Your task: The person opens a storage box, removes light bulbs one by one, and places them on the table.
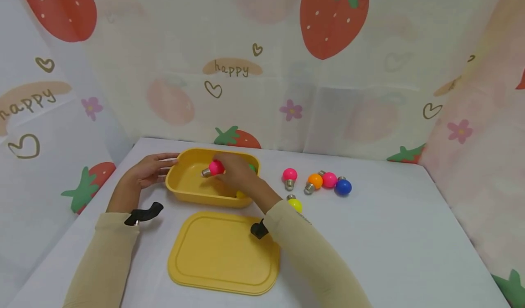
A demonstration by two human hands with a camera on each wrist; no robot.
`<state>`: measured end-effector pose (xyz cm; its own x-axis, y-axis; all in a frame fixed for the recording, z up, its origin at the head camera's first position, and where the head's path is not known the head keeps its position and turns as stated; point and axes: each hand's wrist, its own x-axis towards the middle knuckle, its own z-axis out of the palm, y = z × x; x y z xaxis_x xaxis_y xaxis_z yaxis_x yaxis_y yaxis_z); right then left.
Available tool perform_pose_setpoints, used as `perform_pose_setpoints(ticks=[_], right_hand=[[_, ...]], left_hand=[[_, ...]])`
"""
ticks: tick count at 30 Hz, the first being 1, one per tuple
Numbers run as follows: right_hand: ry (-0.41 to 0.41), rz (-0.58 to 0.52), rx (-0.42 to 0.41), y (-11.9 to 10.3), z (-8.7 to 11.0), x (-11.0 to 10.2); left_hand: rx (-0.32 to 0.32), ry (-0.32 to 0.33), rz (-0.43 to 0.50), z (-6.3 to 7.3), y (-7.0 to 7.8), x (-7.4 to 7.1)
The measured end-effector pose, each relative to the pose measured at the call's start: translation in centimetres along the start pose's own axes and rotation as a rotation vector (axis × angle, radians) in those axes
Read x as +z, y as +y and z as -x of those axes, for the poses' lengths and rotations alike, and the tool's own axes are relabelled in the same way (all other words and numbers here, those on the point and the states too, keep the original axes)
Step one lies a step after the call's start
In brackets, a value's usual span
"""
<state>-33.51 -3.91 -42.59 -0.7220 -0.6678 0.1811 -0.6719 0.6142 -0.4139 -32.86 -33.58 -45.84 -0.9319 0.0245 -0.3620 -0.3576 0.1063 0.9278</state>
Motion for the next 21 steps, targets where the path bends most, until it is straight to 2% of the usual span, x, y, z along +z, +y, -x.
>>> perform_pose_setpoints(ticks=[12, 21], right_hand=[[0.106, -0.038, 0.01, 0.6, 3.6, -2.3], [0.13, -0.049, 0.014, 0.9, 6.5, -3.5]], left_hand=[[-0.004, -0.005, 0.011, 0.0, 0.1, 0.2], [-0.01, -0.01, 0.002, 0.0, 0.2, 0.2]])
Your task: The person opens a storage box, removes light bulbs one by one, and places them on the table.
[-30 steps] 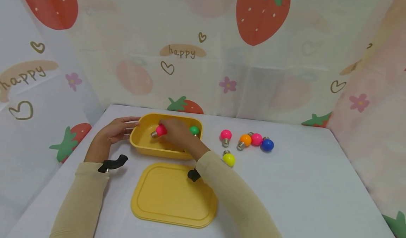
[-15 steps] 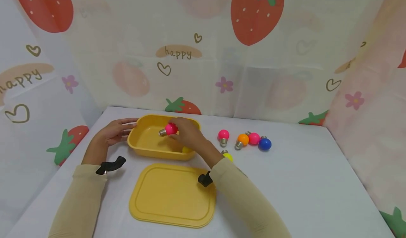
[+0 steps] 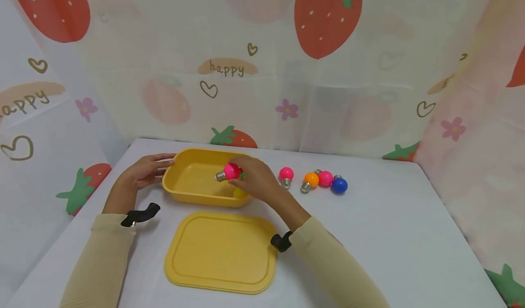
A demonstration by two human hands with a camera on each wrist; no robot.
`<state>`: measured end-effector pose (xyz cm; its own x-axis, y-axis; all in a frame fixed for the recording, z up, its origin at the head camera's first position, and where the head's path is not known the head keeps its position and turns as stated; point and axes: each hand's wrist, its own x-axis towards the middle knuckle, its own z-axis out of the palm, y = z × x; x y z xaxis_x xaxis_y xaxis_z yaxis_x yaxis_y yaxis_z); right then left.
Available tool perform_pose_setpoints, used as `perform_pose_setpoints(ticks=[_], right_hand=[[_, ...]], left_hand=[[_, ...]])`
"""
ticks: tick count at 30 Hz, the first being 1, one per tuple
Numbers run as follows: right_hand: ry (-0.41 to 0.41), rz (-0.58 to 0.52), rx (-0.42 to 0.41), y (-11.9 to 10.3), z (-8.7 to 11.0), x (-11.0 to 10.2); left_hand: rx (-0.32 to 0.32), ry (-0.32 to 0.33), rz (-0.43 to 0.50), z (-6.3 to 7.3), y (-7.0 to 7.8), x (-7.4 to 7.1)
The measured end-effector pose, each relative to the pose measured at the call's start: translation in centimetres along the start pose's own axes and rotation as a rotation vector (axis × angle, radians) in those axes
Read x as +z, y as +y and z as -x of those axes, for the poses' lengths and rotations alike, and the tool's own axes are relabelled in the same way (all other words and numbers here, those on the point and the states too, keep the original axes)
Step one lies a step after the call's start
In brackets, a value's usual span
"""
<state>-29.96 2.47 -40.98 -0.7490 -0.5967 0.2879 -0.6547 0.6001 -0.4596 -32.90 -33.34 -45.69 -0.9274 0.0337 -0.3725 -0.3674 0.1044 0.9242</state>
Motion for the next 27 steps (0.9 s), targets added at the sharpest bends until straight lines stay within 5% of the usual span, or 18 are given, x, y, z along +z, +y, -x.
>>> perform_pose_setpoints(ticks=[17, 27], right_hand=[[0.045, -0.035, 0.03, 1.9, 5.3, -2.5], [0.045, -0.013, 0.12, 3.3, 8.0, -3.7]], left_hand=[[-0.001, -0.015, -0.005, -0.3, -0.1, -0.1], [-0.007, -0.018, 0.007, 0.0, 0.0, 0.0]])
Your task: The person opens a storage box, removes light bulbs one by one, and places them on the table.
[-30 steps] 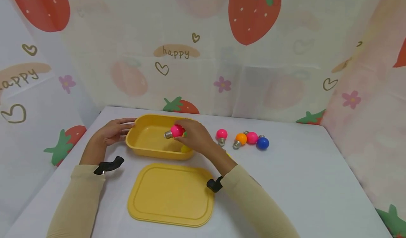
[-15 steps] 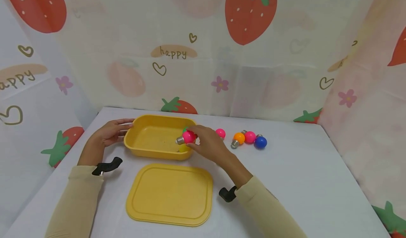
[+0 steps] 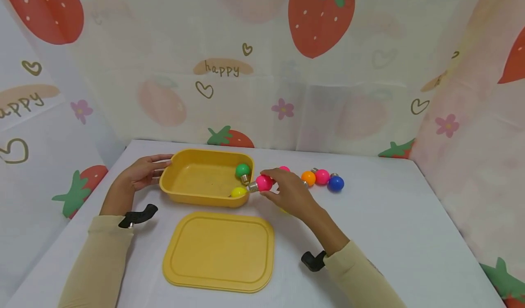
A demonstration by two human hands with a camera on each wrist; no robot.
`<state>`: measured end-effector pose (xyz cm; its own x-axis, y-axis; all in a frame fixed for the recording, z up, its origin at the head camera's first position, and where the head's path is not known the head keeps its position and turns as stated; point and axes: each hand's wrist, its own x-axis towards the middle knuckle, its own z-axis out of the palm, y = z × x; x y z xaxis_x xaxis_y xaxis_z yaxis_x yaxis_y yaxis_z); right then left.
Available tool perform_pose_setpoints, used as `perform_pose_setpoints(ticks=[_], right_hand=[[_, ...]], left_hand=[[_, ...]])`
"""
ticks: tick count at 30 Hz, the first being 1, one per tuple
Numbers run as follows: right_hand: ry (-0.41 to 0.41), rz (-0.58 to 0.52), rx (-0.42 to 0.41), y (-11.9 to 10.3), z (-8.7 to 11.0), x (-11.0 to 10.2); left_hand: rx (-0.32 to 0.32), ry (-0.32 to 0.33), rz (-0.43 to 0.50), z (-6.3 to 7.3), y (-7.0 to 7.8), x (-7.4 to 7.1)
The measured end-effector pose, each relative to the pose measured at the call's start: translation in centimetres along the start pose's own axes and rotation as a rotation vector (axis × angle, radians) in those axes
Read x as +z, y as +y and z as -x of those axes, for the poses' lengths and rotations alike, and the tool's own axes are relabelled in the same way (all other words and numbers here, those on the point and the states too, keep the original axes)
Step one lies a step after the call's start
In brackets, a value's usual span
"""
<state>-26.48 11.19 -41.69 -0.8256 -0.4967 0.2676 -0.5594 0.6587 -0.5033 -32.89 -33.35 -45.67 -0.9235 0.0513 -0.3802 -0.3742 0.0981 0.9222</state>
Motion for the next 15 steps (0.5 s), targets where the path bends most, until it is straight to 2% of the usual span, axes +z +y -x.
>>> perform_pose_setpoints(ticks=[8, 15], right_hand=[[0.038, 0.006, -0.007, 0.8, 1.0, -1.2], [0.084, -0.001, 0.029, 1.7, 2.0, -2.1]], left_hand=[[0.004, 0.002, 0.003, 0.2, 0.0, 0.1], [0.007, 0.005, 0.005, -0.3, -0.2, 0.2]])
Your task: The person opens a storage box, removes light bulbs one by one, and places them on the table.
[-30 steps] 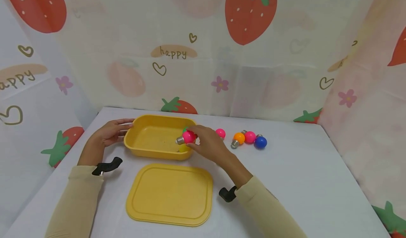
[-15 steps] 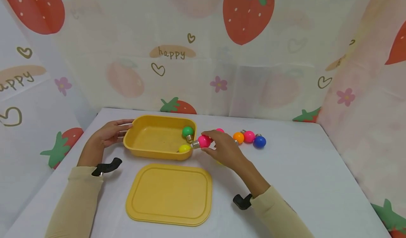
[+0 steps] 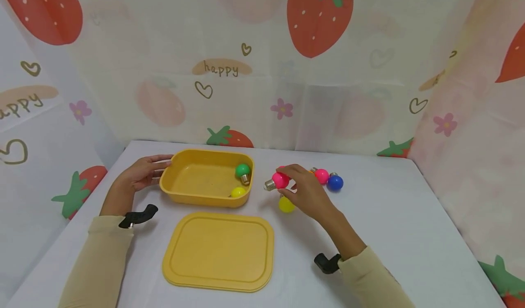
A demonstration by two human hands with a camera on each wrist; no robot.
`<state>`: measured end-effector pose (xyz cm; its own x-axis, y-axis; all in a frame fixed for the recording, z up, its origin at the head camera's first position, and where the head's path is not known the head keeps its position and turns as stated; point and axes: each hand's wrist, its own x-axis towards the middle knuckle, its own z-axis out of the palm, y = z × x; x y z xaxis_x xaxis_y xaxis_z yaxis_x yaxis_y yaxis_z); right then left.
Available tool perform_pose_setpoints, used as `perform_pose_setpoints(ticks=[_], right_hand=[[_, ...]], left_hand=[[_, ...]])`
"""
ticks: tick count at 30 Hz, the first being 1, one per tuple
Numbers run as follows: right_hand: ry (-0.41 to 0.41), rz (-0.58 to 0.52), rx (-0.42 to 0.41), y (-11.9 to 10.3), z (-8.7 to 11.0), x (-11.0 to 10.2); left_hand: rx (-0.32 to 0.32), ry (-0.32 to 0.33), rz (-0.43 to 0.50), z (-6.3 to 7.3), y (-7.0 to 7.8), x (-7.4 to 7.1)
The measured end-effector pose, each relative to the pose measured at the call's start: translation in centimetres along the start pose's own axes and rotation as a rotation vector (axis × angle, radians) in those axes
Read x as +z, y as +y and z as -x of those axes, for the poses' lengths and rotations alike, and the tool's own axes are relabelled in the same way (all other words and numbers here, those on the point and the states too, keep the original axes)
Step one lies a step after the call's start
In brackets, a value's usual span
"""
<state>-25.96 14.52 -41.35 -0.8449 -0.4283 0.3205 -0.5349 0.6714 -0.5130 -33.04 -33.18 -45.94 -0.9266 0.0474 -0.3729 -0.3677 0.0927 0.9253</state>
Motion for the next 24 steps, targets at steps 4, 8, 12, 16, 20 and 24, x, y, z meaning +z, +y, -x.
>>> perform_pose_setpoints(ticks=[4, 8, 12, 16, 20, 24], right_hand=[[0.021, 0.013, -0.019, 0.8, 0.6, -0.4], [0.033, 0.057, -0.029, 1.6, 1.2, -0.9], [0.047, 0.077, -0.02, 2.4, 1.6, -1.4], [0.056, 0.085, -0.024, 3.1, 2.2, -1.7], [0.052, 0.091, -0.031, 3.7, 2.8, -1.9], [0.034, 0.09, -0.016, 4.2, 3.2, -2.1]], left_hand=[[0.001, 0.005, -0.008, -0.1, -0.1, 0.0], [-0.004, 0.012, -0.005, -0.2, -0.1, 0.0], [-0.001, 0.017, -0.003, -0.3, -0.1, 0.0], [-0.001, 0.016, -0.001, -0.2, -0.2, 0.0], [-0.008, 0.01, 0.012, 0.0, -0.2, 0.0], [-0.004, 0.004, 0.014, 0.2, 0.2, 0.0]])
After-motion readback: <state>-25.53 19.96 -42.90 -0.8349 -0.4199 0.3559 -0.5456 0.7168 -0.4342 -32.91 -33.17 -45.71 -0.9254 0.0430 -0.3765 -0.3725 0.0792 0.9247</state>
